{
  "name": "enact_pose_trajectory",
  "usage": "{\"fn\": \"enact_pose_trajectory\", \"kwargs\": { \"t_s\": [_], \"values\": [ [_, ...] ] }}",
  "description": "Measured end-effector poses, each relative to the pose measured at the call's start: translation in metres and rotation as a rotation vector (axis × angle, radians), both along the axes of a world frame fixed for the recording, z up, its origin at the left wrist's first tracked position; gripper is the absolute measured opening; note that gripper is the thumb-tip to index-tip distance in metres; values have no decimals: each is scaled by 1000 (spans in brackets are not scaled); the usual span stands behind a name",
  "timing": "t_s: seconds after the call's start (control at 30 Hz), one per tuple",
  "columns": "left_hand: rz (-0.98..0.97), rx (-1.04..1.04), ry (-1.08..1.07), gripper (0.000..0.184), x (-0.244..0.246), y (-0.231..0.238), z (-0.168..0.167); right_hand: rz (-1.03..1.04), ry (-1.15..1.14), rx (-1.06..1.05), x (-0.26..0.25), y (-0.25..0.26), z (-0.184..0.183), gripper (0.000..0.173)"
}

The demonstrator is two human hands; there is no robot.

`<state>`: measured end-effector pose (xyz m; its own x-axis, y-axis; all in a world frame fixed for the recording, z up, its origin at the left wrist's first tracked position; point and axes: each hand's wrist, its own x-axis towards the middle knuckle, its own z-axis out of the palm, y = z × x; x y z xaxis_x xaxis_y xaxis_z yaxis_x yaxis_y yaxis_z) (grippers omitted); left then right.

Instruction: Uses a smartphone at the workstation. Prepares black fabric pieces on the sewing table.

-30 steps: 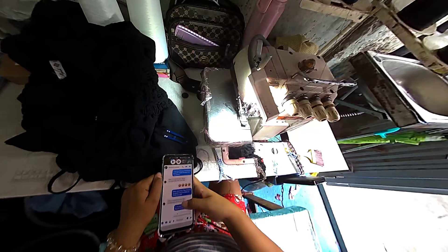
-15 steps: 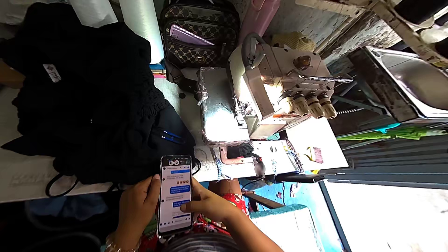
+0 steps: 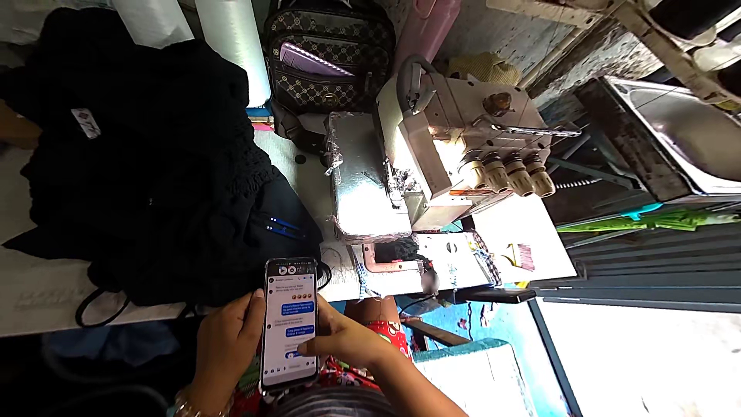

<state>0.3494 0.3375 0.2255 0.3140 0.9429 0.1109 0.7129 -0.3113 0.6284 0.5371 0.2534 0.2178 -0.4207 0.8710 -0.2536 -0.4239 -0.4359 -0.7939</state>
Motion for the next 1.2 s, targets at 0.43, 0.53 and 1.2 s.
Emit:
{"fn": "enact_pose_trajectory", "kwargs": {
  "t_s": [0.43, 0.53, 1.2],
  "values": [
    [3, 5, -8, 52, 0, -1, 1, -6, 9, 60, -1, 0, -3, 67],
    [3, 5, -9, 53, 0, -1, 1, -4, 8, 57, -1, 0, -2, 67],
    [-1, 9, -5, 53, 1, -1, 1, -14, 24, 17, 0, 0, -1, 65]
  ]
}}
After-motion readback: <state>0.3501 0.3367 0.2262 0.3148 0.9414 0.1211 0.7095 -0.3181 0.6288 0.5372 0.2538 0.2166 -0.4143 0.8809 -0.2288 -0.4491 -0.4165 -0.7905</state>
